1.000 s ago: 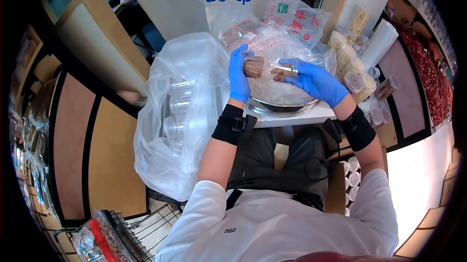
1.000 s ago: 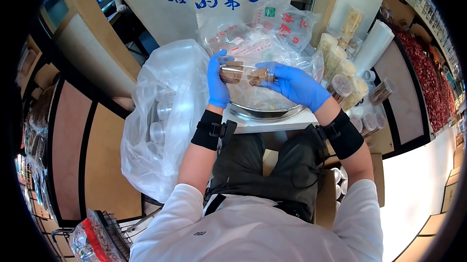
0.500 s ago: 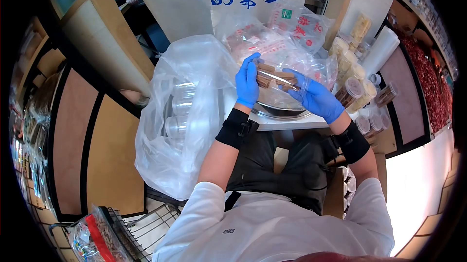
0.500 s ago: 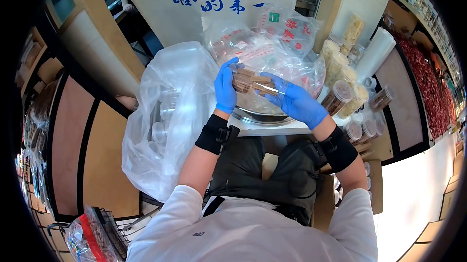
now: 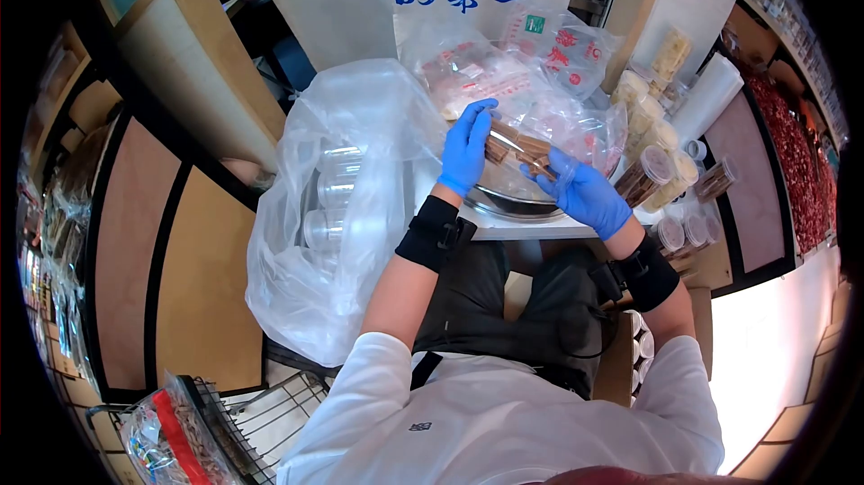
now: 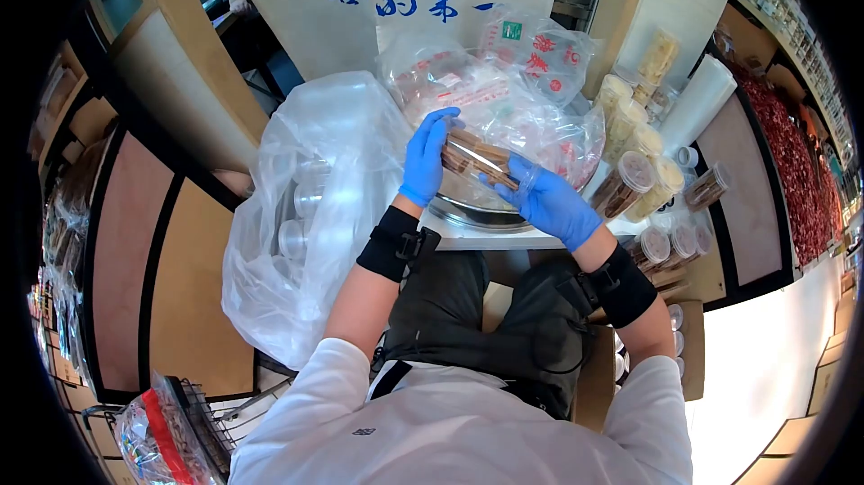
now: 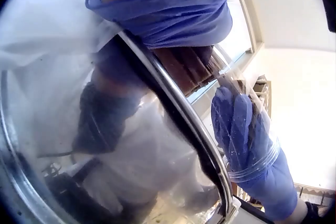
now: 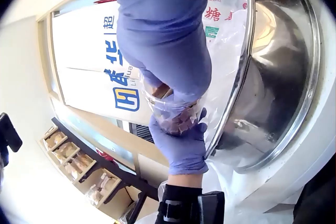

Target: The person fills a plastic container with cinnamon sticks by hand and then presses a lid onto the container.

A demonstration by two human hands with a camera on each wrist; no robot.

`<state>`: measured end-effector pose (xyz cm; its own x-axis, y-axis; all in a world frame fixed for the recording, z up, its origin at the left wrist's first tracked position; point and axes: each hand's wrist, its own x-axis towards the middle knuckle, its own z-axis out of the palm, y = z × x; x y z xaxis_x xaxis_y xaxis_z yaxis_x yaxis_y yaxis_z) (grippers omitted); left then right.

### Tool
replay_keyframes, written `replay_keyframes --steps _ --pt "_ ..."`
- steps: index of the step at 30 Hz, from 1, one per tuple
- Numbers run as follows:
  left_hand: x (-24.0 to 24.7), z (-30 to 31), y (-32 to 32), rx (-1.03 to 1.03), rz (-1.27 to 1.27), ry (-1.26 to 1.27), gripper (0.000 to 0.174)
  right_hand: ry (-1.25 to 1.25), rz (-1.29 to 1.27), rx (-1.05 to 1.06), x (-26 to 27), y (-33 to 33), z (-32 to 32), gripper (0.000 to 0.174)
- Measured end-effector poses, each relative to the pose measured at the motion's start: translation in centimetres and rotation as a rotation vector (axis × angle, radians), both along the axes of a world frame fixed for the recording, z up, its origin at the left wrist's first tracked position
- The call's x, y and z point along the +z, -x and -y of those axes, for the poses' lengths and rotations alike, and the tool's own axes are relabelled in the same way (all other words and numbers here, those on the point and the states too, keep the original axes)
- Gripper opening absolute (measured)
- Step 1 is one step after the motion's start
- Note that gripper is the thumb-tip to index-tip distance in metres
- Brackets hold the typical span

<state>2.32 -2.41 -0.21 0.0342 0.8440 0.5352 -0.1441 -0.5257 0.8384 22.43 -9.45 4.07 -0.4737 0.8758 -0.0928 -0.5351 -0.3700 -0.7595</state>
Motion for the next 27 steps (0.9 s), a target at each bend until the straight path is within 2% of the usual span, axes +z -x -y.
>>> replay_keyframes --steps 5,8,10,14,17,19,22,27 --pt "0.0 -0.1 -0.1 -0.023 -0.011 -0.008 0.036 -0.040 -0.016 0.079 0.0 -0.3 -0.1 0.049" --pt "0.0 0.0 -0.1 -0.020 -0.024 -0.012 0.036 -0.069 0.017 0.043 -1.0 -0.4 -0.7 0.047" --pt "0.1 -0.1 0.0 -0.024 -0.066 0.033 0.036 0.035 0.138 -0.059 -1.3 -0.5 -1.0 0.045" --pt "0.1 -0.2 0.0 -0.052 -0.077 0.058 0.037 0.038 0.119 -0.134 -1.9 -0.2 -0.8 0.044" --pt "0.5 0.1 0.0 -0.021 -0.104 0.009 0.037 -0.054 0.090 -0.039 -1.6 -0.6 -0.2 0.049" --pt "0.6 0.3 0.0 -0.096 -0.049 0.026 0.036 -0.151 -0.048 0.137 -0.8 -0.5 0.6 0.053" --pt "0.2 -0.1 -0.1 -0.110 -0.014 -0.015 0.037 -0.229 -0.057 0.255 0.1 -0.7 0.4 0.058" --pt "-0.5 -1.3 0.2 -0.156 -0.016 0.021 0.043 -0.256 0.092 0.143 2.2 0.3 1.2 0.058"
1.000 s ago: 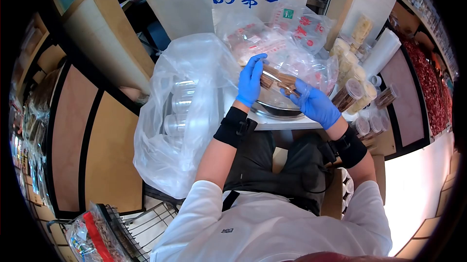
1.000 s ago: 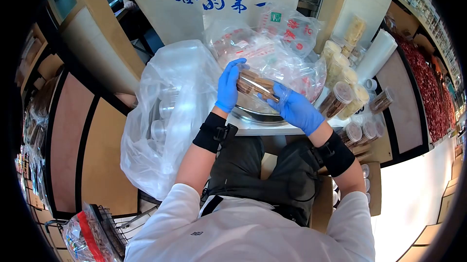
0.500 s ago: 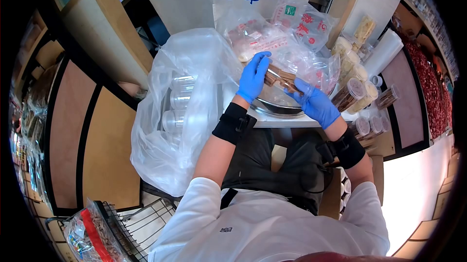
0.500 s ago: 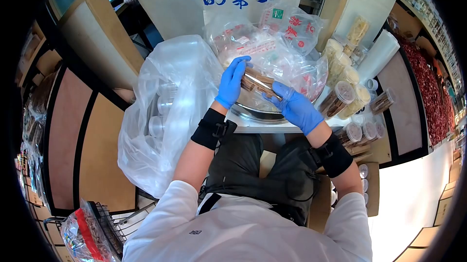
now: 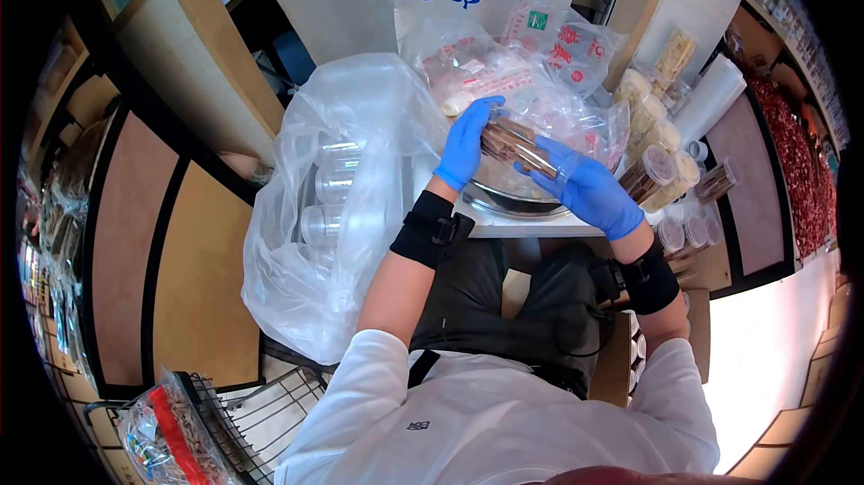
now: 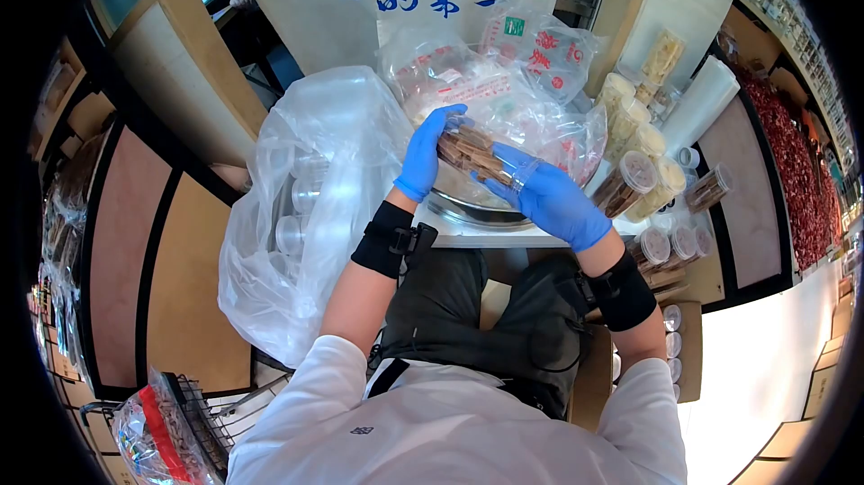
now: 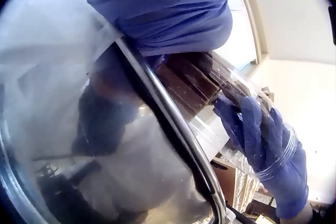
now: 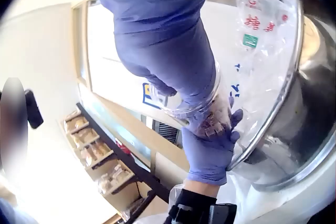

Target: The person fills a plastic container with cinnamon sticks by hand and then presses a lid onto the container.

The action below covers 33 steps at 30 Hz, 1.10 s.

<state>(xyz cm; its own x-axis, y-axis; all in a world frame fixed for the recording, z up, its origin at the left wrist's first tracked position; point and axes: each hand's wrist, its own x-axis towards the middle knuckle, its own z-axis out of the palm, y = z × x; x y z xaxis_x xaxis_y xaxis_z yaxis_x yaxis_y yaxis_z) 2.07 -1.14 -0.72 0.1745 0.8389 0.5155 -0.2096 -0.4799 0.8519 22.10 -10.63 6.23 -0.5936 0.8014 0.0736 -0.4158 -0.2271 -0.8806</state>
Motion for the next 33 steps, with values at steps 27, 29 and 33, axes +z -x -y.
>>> replay_keyframes --steps 27,29,33 --pt "0.6 -0.5 0.3 0.097 0.139 0.305 0.030 -0.612 0.769 -0.056 1.0 2.3 -1.4 0.047" --pt "0.2 -0.8 0.4 0.117 0.126 0.299 0.032 -0.602 0.716 -0.117 0.8 2.4 -1.2 0.045" --pt "-0.2 -1.0 0.4 0.156 0.194 0.239 0.031 -0.602 0.809 -0.192 1.5 2.1 -0.6 0.039"
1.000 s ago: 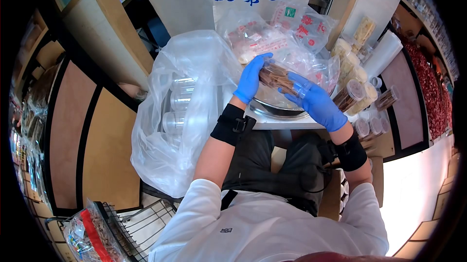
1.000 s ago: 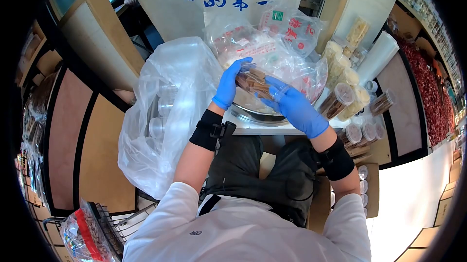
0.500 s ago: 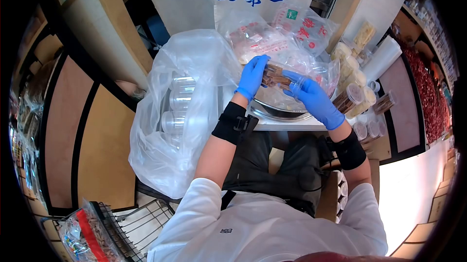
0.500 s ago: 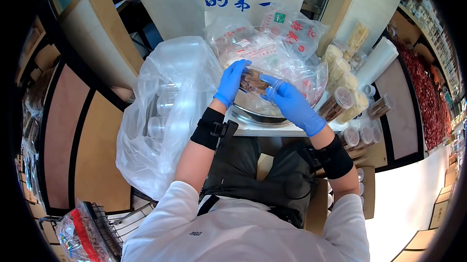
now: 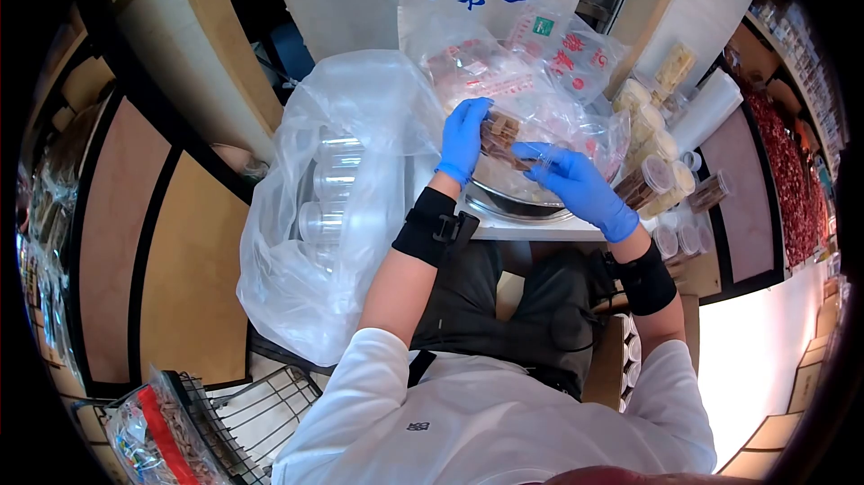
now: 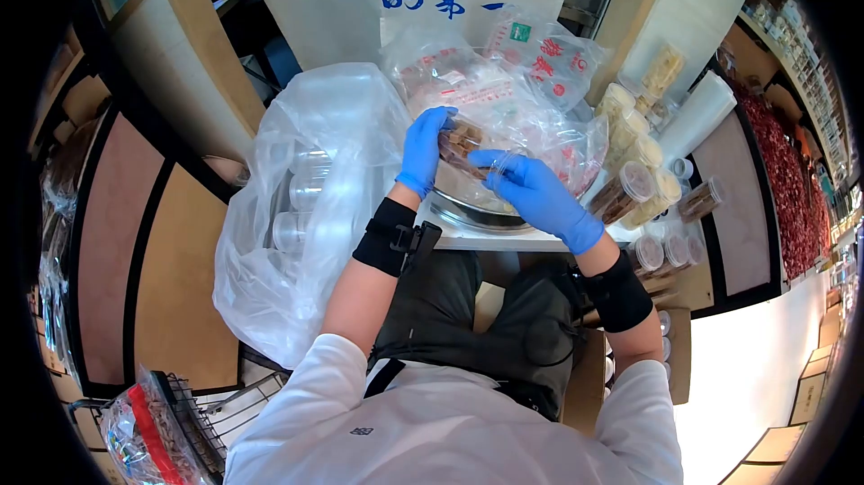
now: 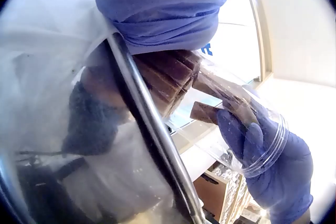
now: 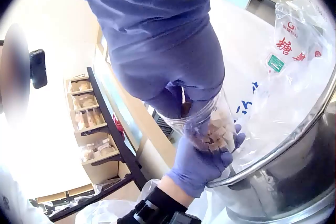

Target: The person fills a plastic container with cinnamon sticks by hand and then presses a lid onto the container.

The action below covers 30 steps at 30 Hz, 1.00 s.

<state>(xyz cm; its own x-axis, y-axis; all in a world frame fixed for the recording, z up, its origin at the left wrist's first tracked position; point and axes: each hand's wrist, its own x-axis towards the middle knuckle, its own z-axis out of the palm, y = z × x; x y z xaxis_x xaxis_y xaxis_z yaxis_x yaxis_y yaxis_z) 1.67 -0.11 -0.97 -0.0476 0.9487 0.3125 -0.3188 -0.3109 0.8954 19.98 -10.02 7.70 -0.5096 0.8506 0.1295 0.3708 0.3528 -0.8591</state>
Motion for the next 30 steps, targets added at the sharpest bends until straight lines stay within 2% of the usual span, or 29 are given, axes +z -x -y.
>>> replay_keyframes --steps 2,4,8,10,17,19,22,23,25,26,28,29,30 --pt "-0.1 0.0 -0.1 -0.002 0.026 0.002 0.031 0.007 0.041 -0.010 0.2 -0.3 0.1 0.038" --pt "0.0 0.1 -0.1 0.010 0.043 0.017 0.030 0.122 -0.066 -0.016 0.2 -0.6 0.0 0.037" --pt "0.0 0.2 -0.1 0.006 0.041 -0.002 0.029 0.124 -0.140 0.032 -0.2 -0.1 0.1 0.038" --pt "-0.1 0.2 -0.1 -0.016 0.010 0.010 0.028 0.046 -0.007 0.121 -0.2 0.4 0.3 0.039" --pt "0.0 0.3 -0.6 0.029 -0.032 -0.002 0.027 -0.183 0.157 0.106 -2.0 -1.1 0.0 0.038" --pt "0.3 0.5 -0.6 0.083 -0.112 0.016 0.029 -0.307 0.155 0.037 -3.1 -1.5 0.0 0.036" --pt "1.2 1.1 -0.6 0.083 -0.176 0.120 0.033 -0.264 0.120 -0.045 -3.6 -1.9 0.2 0.033" --pt "0.9 0.7 -0.7 0.078 -0.180 0.117 0.033 -0.265 0.118 -0.050 -3.9 -1.9 0.1 0.033" --pt "0.3 -0.4 -0.9 0.118 -0.353 0.186 0.044 -0.321 0.142 0.045 -4.8 -2.2 -0.3 0.033" --pt "-0.1 -0.7 -1.0 0.112 -0.356 0.186 0.044 -0.319 0.140 0.039 -5.4 -2.4 -0.4 0.033" --pt "0.1 -1.0 -0.8 0.008 -0.557 0.283 0.050 -0.284 0.028 -0.004 -6.0 -2.6 -0.9 0.034" --pt "-0.2 -1.3 -0.8 0.009 -0.560 0.283 0.050 -0.285 0.026 -0.003 -6.1 -2.8 -1.1 0.034" --pt "-0.6 -1.6 -0.9 0.039 -0.511 0.274 0.052 -0.175 0.009 -0.080 -6.1 -3.1 -1.2 0.035"
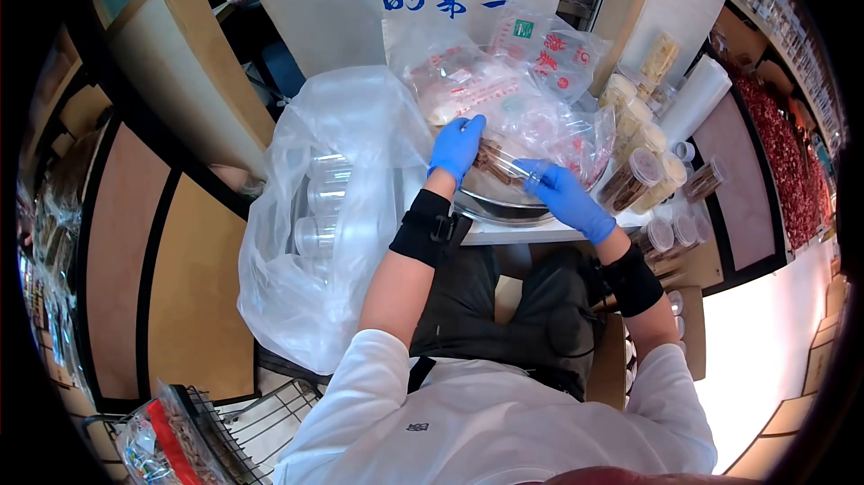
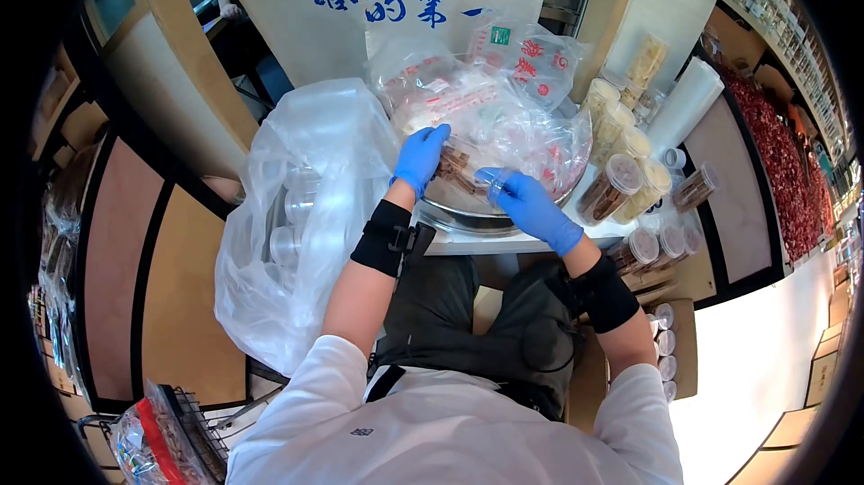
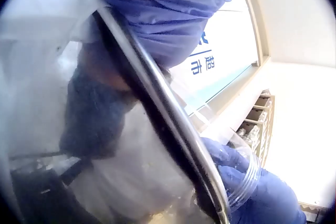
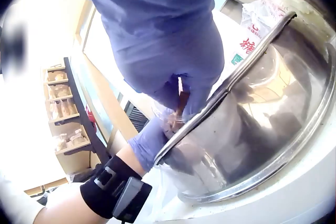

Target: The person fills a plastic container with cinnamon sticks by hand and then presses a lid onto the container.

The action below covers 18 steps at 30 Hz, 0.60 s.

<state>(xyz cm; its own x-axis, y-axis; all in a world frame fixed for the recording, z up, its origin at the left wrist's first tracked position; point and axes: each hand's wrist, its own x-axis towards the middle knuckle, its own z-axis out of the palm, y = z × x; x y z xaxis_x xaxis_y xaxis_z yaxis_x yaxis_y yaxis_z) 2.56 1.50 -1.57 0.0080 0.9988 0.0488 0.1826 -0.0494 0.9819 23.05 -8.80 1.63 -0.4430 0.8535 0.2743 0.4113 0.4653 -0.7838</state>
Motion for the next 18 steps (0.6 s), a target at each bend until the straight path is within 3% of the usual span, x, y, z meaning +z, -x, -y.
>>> replay_keyframes --steps 2,4,8,10,13,18 --pt "-0.8 -0.5 -0.1 0.030 0.039 -0.016 0.053 0.112 -0.032 -0.078 -0.5 -0.3 -0.3 0.035" --pt "-0.1 0.0 -0.4 0.150 0.077 -0.066 0.049 0.153 -0.270 -0.108 -1.6 -0.5 -0.8 0.034" --pt "0.9 1.1 -0.4 0.228 0.033 -0.155 0.051 0.147 -0.237 -0.165 -2.3 -0.9 -1.2 0.032" --pt "0.4 1.0 -0.3 0.240 0.073 -0.196 0.052 0.210 -0.361 -0.171 -2.2 -0.9 -1.4 0.030" --pt "-0.1 0.0 -0.1 0.142 -0.112 -0.070 0.055 0.166 -0.234 -0.260 -1.7 -0.5 -0.8 0.029" --pt "-0.1 -0.4 -0.1 0.015 -0.043 0.073 0.055 0.258 -0.294 -0.185 -1.4 -1.0 -1.0 0.028"
